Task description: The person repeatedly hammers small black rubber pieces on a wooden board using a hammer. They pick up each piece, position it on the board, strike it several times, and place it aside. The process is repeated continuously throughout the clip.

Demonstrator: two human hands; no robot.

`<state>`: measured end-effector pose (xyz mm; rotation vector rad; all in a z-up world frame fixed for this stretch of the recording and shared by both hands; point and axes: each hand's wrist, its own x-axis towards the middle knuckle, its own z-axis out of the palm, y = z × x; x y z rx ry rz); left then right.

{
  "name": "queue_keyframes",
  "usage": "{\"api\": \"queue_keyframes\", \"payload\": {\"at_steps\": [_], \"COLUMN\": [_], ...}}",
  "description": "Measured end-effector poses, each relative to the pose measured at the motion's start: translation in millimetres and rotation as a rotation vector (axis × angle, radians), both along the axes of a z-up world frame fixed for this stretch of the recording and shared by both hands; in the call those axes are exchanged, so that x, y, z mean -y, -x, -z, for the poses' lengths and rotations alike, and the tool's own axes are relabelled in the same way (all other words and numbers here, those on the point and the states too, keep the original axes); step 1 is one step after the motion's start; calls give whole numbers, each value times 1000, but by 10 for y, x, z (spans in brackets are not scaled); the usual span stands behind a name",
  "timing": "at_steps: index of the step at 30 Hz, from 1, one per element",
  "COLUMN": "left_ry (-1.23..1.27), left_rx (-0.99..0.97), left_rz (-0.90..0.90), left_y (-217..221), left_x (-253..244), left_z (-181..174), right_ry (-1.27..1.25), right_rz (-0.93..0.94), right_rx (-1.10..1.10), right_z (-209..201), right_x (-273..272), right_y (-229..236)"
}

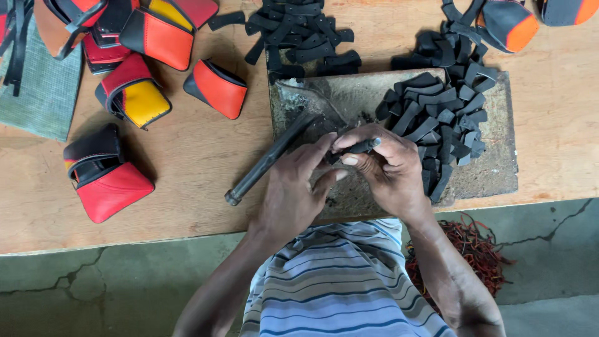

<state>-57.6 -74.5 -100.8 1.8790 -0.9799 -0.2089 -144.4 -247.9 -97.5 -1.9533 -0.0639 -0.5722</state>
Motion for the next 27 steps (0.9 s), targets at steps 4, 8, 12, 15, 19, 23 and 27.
{"api": "queue_keyframes", "payload": {"at_steps": [4, 8, 12, 15, 19, 23, 27], "left_ry": [183, 256, 264, 246, 226, 210, 175], "left_rx": [-191, -282, -264, -272, -195, -66, -4], "left_rz": [-65, -63, -70, -63, -60, -63, -66], "left_y": [50, 82, 78, 51, -51, -303, -766], "left_x": [135, 138, 112, 110, 132, 200, 421], "left_z": [111, 171, 128, 26, -123, -205, -302], "right_ry": [-134, -355, -398, -463, -326, -225, -236], "right_rz": [6, 46, 134, 229, 313, 300, 347], "right_rx": [12, 9, 109, 139, 31, -29, -149], "right_z": [22, 111, 118, 84, 32, 29, 18], "right_x": [-48, -113, -29, 41, 85, 55, 61], "right_y": [5, 35, 42, 72, 129, 93, 13]}}
